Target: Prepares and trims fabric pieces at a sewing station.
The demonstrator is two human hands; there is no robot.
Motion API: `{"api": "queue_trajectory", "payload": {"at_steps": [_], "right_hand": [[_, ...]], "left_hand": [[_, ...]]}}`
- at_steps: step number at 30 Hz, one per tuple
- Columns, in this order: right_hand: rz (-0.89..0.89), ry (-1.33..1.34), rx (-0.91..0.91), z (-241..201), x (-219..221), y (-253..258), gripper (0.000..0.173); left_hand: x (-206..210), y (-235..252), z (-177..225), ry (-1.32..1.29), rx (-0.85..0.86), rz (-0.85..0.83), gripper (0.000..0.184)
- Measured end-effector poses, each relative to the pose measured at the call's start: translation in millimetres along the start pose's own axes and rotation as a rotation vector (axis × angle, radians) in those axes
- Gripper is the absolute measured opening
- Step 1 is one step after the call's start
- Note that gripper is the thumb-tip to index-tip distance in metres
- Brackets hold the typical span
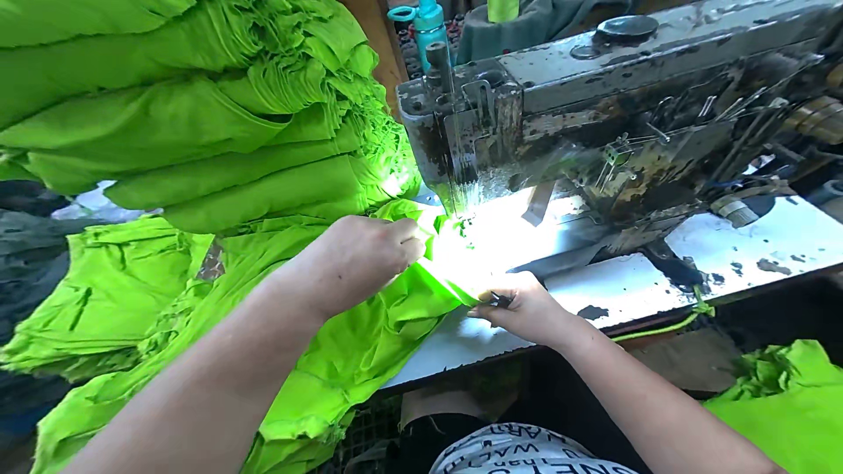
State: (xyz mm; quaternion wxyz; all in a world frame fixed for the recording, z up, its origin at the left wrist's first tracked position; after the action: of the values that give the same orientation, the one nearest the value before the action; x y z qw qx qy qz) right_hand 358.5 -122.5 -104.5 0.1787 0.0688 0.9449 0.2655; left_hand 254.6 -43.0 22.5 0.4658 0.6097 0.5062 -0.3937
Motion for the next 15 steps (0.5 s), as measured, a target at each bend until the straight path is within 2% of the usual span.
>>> {"api": "queue_trajectory", "payload": {"at_steps": [5, 10, 13, 15], "right_hand": [[0.014, 0.042, 0.054, 1.7, -3.6, 0.4, 0.017], [0.007, 0.086, 0.036, 3.4, -0.5, -2.2, 0.013], [0.002, 0.099, 0.032, 3.7, -0.4, -3.2, 0.012], [0.0, 0.085, 0.033, 3.4, -1.0, -2.8, 0.013]], "left_hand": [[11.9, -3.1, -0.3, -0.02, -0.036, 0.105, 0.009], [18.4, -0.7, -6.1, -0.278, -0.135, 0.046, 0.005], [13.6, 3.8, 15.8, -0.406, -0.062, 0.02, 0.009], [9.9, 7.1, 27.4, -0.297, 0.009, 0.006, 0.014]]}}
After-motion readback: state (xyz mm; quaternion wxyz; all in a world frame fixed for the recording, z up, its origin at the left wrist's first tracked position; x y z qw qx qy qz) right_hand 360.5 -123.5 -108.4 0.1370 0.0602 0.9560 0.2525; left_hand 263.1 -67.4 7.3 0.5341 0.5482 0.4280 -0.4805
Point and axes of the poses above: each hand's wrist, its own y-axis towards the middle knuckle, its own x-axis out of the palm, z = x × y, the point moved 9 cm from there along y, towards the middle knuckle, and after that the axes turned 7 degrees about -x, right-handed, at the moved point
